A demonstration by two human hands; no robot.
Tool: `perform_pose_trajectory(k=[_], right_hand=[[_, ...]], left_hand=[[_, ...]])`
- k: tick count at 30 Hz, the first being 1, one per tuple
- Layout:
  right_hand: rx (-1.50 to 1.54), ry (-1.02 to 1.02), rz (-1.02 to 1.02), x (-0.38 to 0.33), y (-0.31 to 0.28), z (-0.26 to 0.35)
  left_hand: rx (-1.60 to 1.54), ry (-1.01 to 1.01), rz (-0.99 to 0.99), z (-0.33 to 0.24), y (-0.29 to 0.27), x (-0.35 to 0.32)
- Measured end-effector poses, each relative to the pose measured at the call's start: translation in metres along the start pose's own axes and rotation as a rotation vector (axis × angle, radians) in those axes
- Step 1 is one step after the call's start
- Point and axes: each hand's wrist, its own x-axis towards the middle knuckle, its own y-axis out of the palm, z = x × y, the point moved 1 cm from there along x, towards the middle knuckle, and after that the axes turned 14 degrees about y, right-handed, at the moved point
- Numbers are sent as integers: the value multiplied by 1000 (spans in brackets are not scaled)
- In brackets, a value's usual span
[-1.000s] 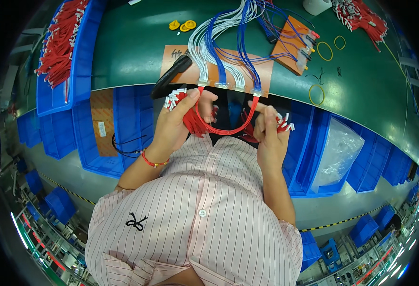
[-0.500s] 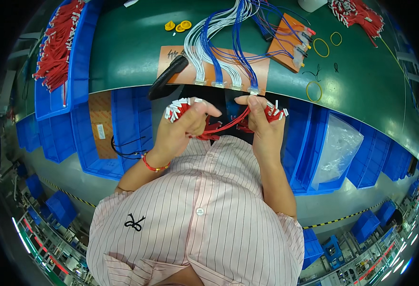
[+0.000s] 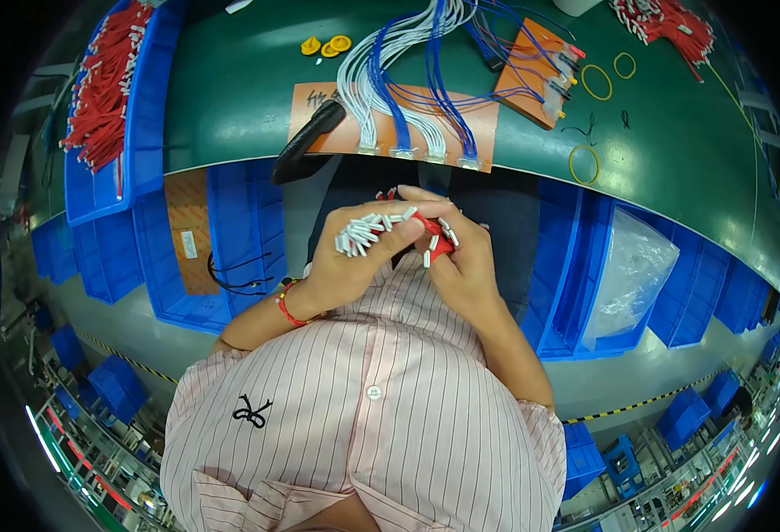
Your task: The person is bundling, checking, and organizing groups of red and blue wires at an electronics assembly station.
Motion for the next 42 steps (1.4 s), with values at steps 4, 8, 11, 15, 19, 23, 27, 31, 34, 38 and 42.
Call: perform_pose_trajectory(k=[4, 8, 11, 15, 19, 23, 27, 31, 34, 38, 42], right_hand=[[70, 144, 197, -13, -21, 11], [299, 290, 253, -23, -46, -6], [408, 150, 158, -20, -54, -22], [635, 228, 62, -15, -64, -38], [1229, 154, 293, -5, -62, -37], [1156, 103, 380, -4, -60, -30], [1150, 30, 420, -4, -56, -26], [1071, 44, 422, -6, -56, -27], [946, 99, 421, -6, -52, -31], [644, 210, 314, -4, -39, -15], [454, 246, 234, 0, -26, 0]], left_hand=[[64, 41, -99, -2, -20, -1], [-234, 155, -234, -13, -31, 2], [-314, 167, -324, -15, -47, 4], [-9, 15, -353, -9, -48, 3], [85, -177, -340, 8, -40, 3], [45, -160, -348, 12, -35, 9], [32, -156, -365, 15, -38, 11], [35, -139, -364, 10, -35, 13], [58, -124, -381, 11, -33, 14], [48, -120, -407, 14, -33, 14], [47, -77, -419, 14, -30, 16]])
